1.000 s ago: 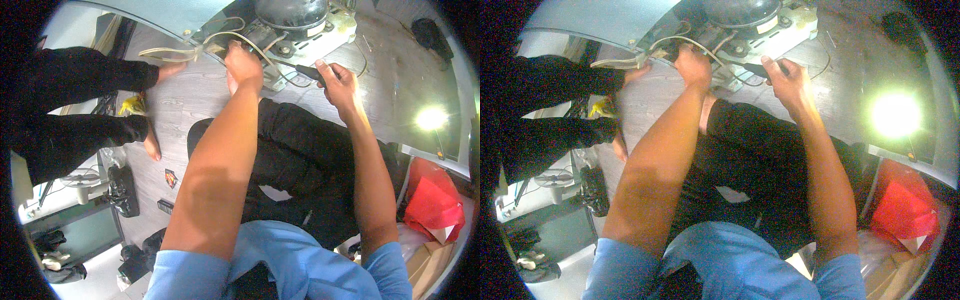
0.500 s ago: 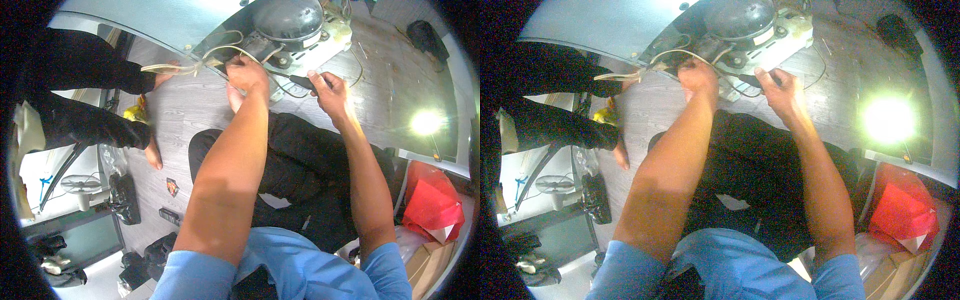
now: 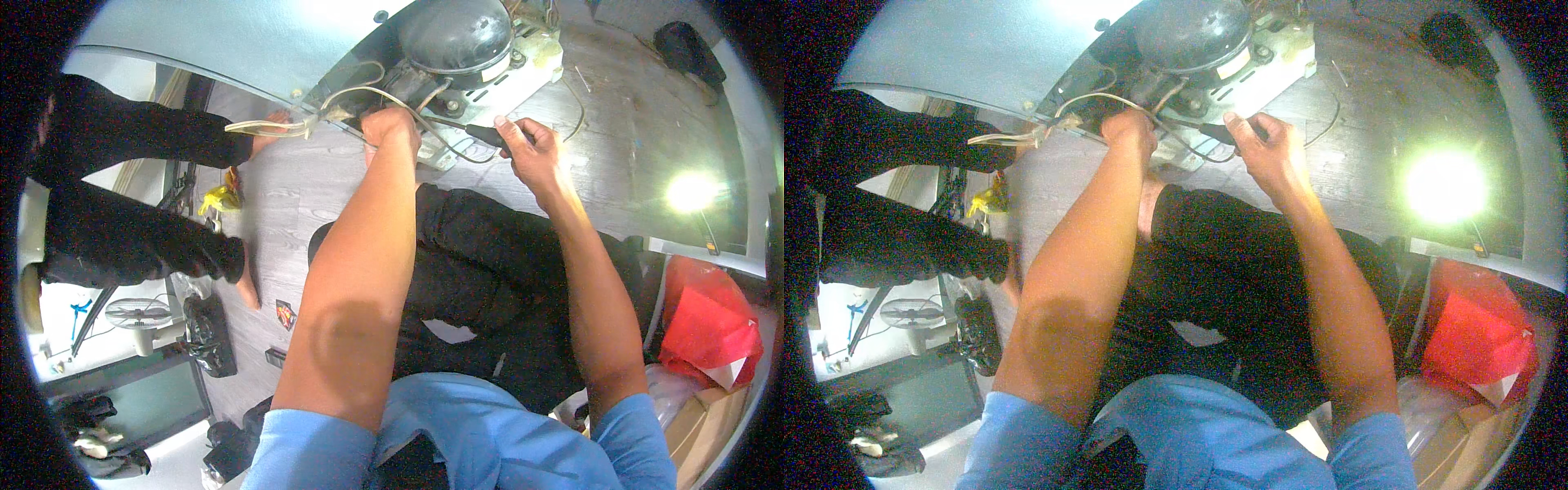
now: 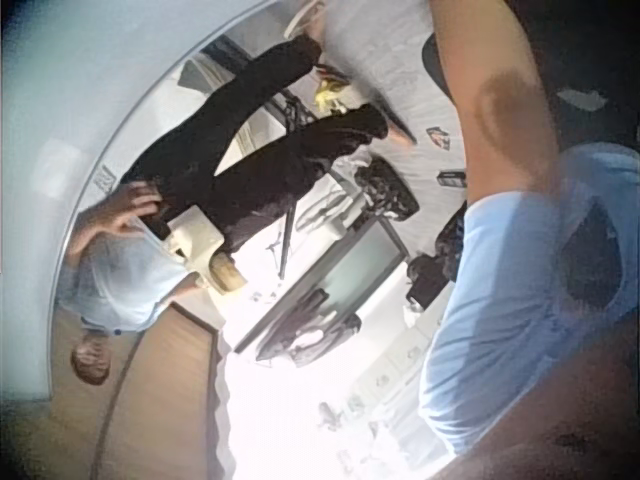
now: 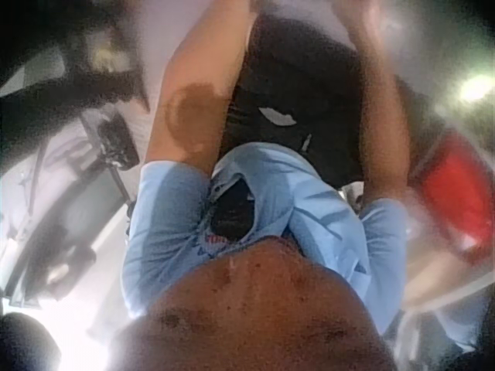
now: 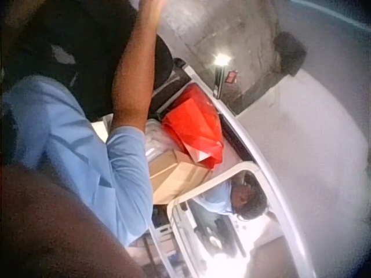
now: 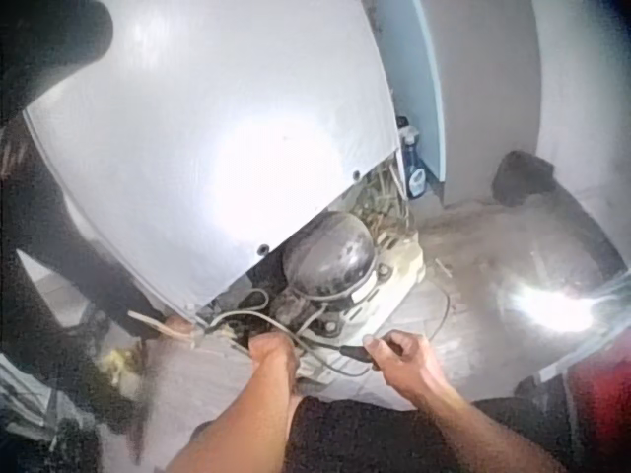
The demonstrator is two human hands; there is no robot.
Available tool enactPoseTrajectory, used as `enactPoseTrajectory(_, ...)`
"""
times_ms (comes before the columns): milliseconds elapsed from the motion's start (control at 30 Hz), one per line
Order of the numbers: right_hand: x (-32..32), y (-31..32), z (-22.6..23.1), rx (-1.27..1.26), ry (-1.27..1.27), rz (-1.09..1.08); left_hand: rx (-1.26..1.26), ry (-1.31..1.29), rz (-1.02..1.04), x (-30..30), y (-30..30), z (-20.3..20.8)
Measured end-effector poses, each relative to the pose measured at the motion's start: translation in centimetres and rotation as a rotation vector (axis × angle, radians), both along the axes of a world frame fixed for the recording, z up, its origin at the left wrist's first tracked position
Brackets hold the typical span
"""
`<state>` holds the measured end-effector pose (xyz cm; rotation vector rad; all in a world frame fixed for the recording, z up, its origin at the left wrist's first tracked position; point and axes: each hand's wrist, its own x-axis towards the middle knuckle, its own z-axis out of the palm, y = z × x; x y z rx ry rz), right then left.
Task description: The person sits on the floor and uses a screwdriver to remove screws from the back panel of a refrigerator. They then use a multimeter to test electrical components and wires within the appliance's internal assembly.
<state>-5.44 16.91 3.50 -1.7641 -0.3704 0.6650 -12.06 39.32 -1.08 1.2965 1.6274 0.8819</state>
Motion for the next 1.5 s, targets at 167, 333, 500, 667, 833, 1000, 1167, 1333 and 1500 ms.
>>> enactPoseTrajectory(167, 0.2, 0.0, 0.4, -0.006, -0.03, -0.009, -0.096, -0.246, 0.018, -0.4, 0.9, -1.3)
enactPoseTrajectory(333, 0.5, 0.1, -0.6, -0.033, -0.1, -0.008, 0.053, -0.122, -0.186, -1.5, -0.7, -2.2)
enactPoseTrajectory(500, 0.6, 0.0, -0.7, -0.018, -0.104, 0.015, 0.12, -0.058, -0.192, -1.9, -0.8, -2.0)
enactPoseTrajectory(667, 0.3, 0.2, 0.0, 0.042, -0.104, 0.003, 0.245, -0.214, -0.161, -1.4, -2.3, -0.4)
enactPoseTrajectory(833, 0.3, 0.1, 0.2, 0.039, -0.116, 0.001, 0.372, 0.176, -0.166, -1.8, 1.6, -3.5)
enactPoseTrajectory(1000, 0.1, 0.2, 1.0, 0.006, -0.086, 0.038, 0.332, 0.195, -0.143, -1.6, 0.6, -1.4)
enactPoseTrajectory(1167, 0.1, 0.1, 0.2, 0.076, -0.111, -0.007, 0.212, 0.336, -0.16, -0.9, -0.8, 0.9)
enactPoseTrajectory(1333, 0.3, -0.2, 0.3, 0.034, -0.072, -0.011, 0.089, 0.22, -0.2, -0.6, -2.6, 3.3)
enactPoseTrajectory(1500, 0.1, 0.3, 0.3, 0.06, -0.087, 0.016, 0.245, 0.279, -0.206, -1.8, 2.5, -3.5)
